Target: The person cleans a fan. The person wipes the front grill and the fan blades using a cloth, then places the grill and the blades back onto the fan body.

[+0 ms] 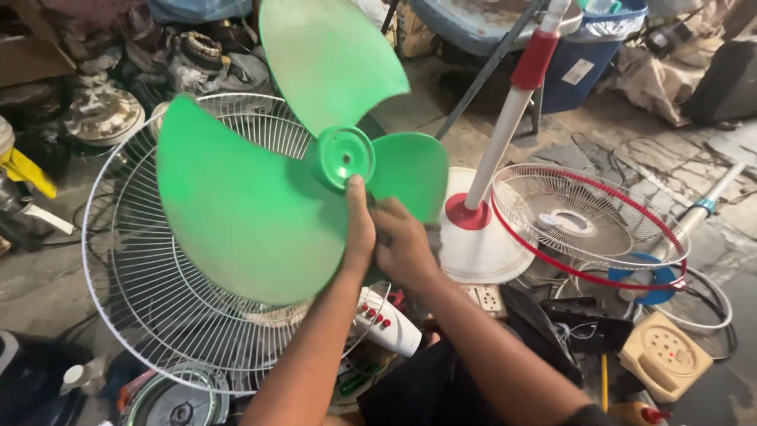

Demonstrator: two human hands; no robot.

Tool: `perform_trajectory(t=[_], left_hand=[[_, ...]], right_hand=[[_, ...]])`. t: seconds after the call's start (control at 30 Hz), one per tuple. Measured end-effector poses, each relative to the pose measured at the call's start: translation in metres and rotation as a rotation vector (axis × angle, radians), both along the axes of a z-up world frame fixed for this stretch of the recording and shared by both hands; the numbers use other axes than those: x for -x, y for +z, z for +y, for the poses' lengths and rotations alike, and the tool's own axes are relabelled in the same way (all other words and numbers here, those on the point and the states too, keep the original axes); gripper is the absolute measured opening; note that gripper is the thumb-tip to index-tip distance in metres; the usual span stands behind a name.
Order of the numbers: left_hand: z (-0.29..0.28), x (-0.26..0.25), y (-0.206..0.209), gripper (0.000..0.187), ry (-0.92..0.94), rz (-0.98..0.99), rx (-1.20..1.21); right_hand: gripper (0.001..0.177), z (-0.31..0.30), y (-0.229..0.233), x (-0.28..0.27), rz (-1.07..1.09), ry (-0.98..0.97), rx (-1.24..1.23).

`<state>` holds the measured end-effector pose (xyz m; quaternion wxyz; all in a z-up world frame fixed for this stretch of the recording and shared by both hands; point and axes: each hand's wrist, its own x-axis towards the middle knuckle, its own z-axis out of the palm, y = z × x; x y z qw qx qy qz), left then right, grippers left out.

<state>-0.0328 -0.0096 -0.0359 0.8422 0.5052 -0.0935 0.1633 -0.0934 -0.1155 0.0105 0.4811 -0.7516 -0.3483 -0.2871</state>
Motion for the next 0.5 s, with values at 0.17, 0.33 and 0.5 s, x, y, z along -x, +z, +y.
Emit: perform_trajectory(t=[0.17, 0.33, 0.5], left_hand=[[0.032, 0.019, 0.026, 0.063, -0.405, 0.257, 0.261], [0.016, 0.033, 0.059, 0.056, -0.366, 0.244, 0.295], [-0.018, 0.031, 0.052, 0.043, -0.195, 0.271, 0.239]], right_hand=[[0.031, -0.079, -0.017, 0.003, 0.473, -0.068, -0.413], [0.047, -0.123, -0.004, -0.032, 0.753, 0.593, -1.151], [0.032, -0.055, -0.026, -0.046, 0.569, 0.596, -0.697]])
